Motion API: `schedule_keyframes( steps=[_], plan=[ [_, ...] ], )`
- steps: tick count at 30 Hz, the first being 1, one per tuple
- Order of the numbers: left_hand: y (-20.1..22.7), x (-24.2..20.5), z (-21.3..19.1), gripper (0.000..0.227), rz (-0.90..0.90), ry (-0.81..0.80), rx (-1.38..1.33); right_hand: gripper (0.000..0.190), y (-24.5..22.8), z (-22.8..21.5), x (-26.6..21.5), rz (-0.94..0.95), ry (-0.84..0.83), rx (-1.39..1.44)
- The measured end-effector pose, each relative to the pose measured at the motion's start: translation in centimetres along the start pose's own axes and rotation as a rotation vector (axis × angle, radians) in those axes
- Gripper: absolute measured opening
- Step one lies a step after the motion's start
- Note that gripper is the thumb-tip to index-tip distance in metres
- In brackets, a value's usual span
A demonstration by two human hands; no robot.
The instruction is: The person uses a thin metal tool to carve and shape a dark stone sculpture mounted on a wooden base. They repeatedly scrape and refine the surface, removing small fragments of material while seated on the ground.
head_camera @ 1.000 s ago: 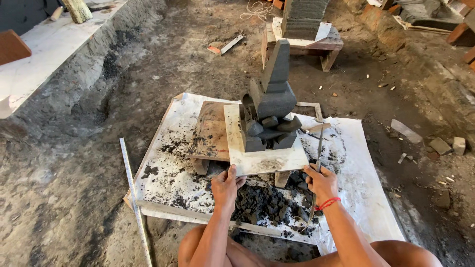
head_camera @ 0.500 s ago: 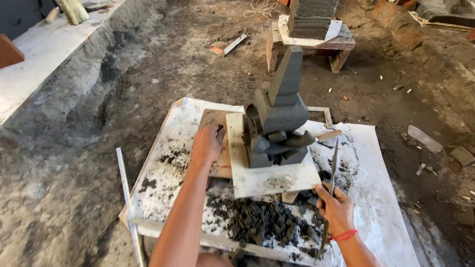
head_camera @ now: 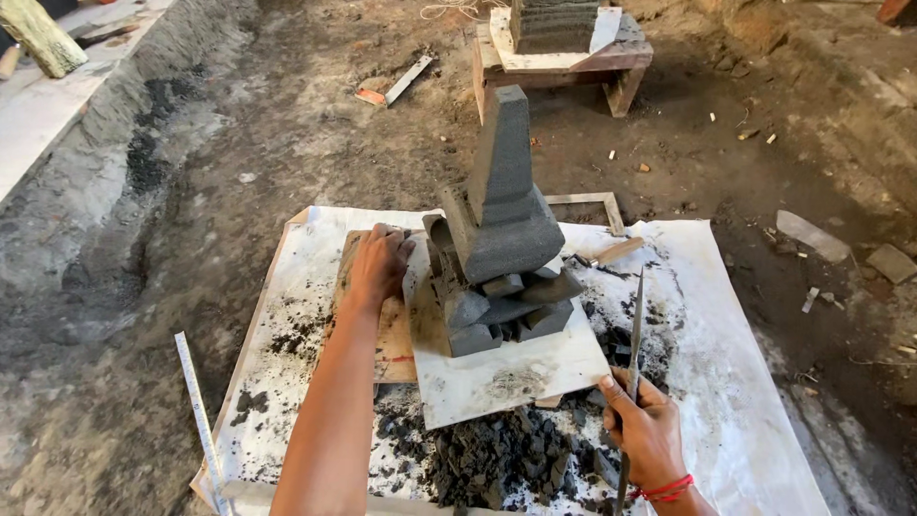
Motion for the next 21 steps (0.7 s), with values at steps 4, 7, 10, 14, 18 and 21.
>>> schedule_keyframes(
  steps=[4, 7, 10, 14, 18, 21],
  plan=[
    [-0.5, 1.0, 1.0, 0.034, -0.04, 0.056, 0.028, 0.03, 0.0, -0.1, 0.2, 0.019, 0.001, 0.023],
    [-1.9, 1.5, 2.0, 0.031, -0.018, 0.074, 0.084, 0.029, 0.4, 0.0, 0.8, -0.008, -0.016, 0.058],
    [-2.3, 0.9, 1.7, 0.028, -0.02, 0.086, 0.072, 0.03, 0.3, 0.4, 1.1, -0.019, -0.023, 0.082],
    [-2.7, 1.0, 1.5, 0.03, -0.016, 0.114, 0.054, 0.031, -0.1, 0.5, 1.5, -0.021, -0.02, 0.083],
    [-3.1, 1.1, 1.5, 0.03, -0.032, 0.084, 0.103, 0.034, 0.0, 0.6, 1.9, -0.024, -0.03, 0.118],
    [-3.4, 0.7, 1.3, 0.032, -0.043, 0.126, 0.096, 0.033, -0.4, 0.8, 2.0, -0.018, -0.051, 0.133]
  ],
)
Point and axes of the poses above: each hand's wrist, its own x-axis towards the middle knuckle, its own z-axis out of the palm, y = z × x, the point moved 4 cm from there along x, towards the middle knuckle, and after that the axes turned 1 degree about x, right-handed, at the moved point
